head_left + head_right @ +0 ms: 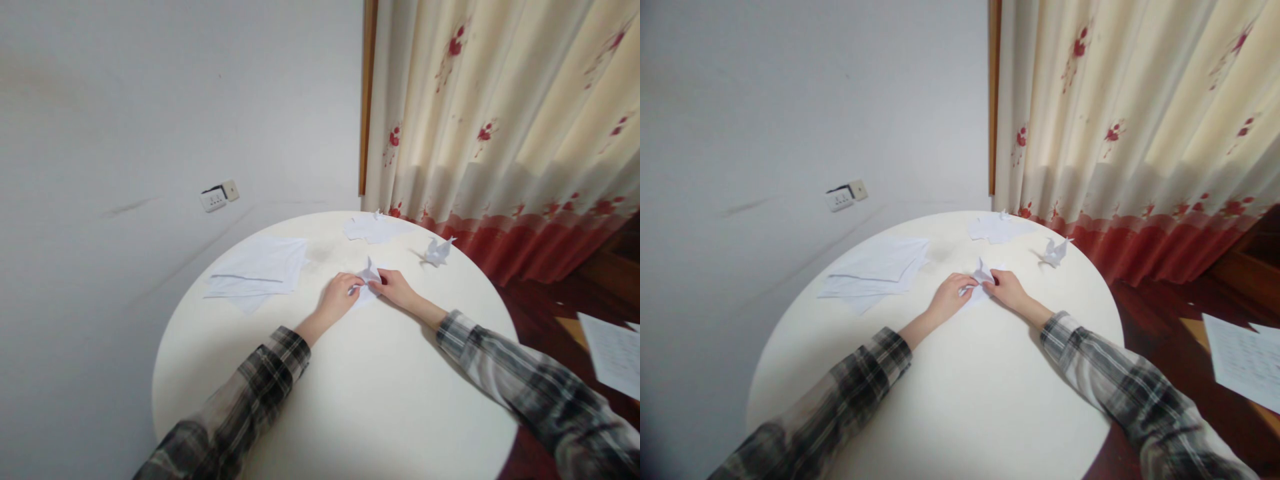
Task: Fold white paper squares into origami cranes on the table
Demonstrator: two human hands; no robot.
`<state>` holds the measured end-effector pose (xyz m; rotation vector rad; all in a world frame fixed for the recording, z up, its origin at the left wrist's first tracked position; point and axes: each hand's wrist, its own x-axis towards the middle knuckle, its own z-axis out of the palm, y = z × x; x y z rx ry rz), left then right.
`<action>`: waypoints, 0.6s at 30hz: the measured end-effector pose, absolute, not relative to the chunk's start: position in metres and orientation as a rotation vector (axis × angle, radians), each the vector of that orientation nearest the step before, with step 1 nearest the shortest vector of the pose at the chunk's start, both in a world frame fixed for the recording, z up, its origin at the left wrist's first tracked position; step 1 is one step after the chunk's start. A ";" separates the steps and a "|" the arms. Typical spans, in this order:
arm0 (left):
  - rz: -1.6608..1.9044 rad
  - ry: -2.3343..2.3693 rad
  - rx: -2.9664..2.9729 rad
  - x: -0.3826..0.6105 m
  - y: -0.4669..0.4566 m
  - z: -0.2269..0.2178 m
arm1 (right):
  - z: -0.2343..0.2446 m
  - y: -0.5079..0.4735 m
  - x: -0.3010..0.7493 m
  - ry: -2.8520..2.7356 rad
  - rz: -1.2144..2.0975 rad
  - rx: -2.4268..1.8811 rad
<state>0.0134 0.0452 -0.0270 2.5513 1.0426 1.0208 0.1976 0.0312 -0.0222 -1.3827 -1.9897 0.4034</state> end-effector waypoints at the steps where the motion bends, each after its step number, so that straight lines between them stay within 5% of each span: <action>1: 1.020 1.041 2.555 0.013 0.045 -0.027 | -0.022 0.031 0.197 -1.991 0.398 -1.382; 18: 0.894 1.069 2.562 0.015 0.038 -0.024 | -0.018 0.030 0.195 -2.041 0.299 -1.456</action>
